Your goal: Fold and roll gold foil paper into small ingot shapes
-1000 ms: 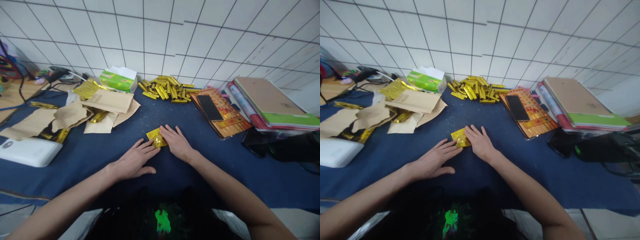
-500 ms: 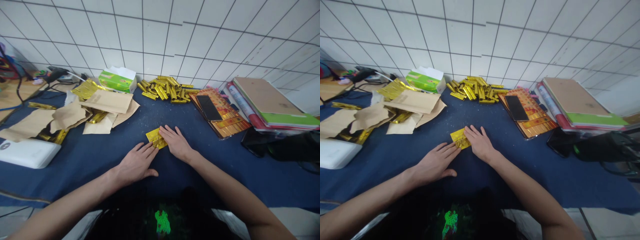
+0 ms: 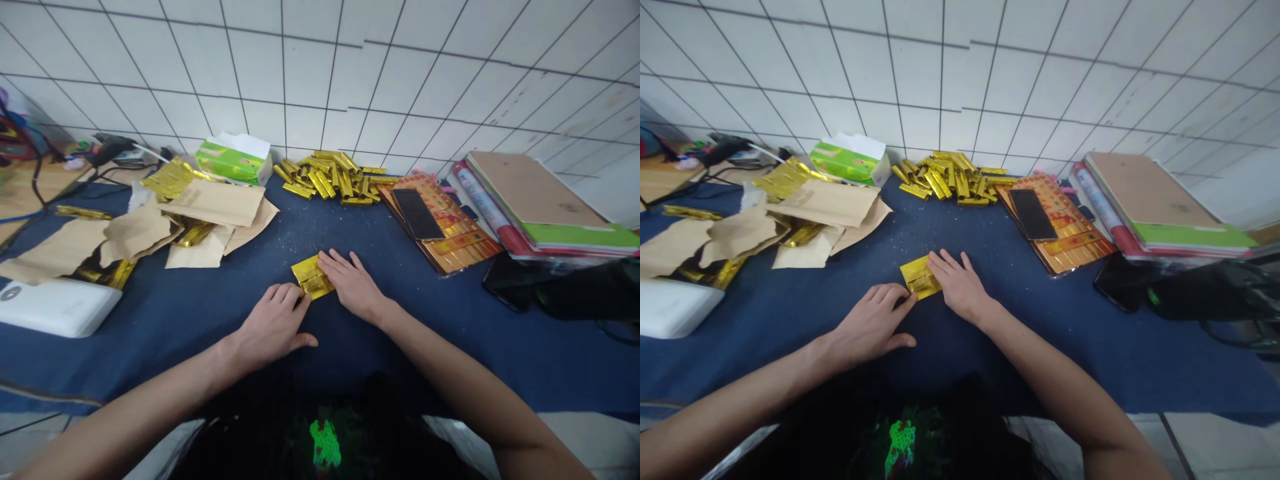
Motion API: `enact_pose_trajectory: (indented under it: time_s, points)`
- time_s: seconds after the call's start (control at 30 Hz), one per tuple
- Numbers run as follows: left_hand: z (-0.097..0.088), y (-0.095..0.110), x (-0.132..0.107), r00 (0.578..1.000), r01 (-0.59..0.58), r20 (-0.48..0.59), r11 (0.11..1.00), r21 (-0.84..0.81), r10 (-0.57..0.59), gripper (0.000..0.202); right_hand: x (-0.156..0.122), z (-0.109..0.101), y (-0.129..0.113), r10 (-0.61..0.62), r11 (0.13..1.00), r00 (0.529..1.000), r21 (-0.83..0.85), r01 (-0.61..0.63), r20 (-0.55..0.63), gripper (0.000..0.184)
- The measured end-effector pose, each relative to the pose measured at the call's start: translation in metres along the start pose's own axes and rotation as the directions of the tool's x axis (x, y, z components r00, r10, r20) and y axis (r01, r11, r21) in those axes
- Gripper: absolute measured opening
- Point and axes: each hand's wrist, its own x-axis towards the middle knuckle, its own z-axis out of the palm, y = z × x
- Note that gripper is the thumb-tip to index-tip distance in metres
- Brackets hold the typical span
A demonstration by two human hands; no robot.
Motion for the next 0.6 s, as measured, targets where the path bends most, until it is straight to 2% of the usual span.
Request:
enact_pose_trajectory:
  time_s: [0.1,0.2,0.37,0.6]
  points:
    - [0.002,-0.002,0.0,0.998,-0.052,-0.044,0.998,0.033,0.053,0.065,0.0,0.0,0.0,0.001,1.0,1.0,0.002,-0.001,0.001,0.051]
    - [0.004,-0.006,-0.001,0.995,-0.097,-0.018,0.995,0.013,0.097,0.064,0.0,0.0,0.0,-0.003,1.0,1.0,0.009,0.003,0.002,0.053]
    - [0.002,-0.012,0.0,0.996,-0.089,0.025,0.994,-0.069,0.091,0.067,0.0,0.0,0.001,-0.005,1.0,1.0,0.0,0.005,0.002,0.054]
    - [0.004,-0.015,0.001,0.994,-0.101,0.028,0.994,-0.045,0.103,0.072,0.0,-0.001,0.003,-0.018,1.0,1.0,0.002,0.018,0.006,0.052]
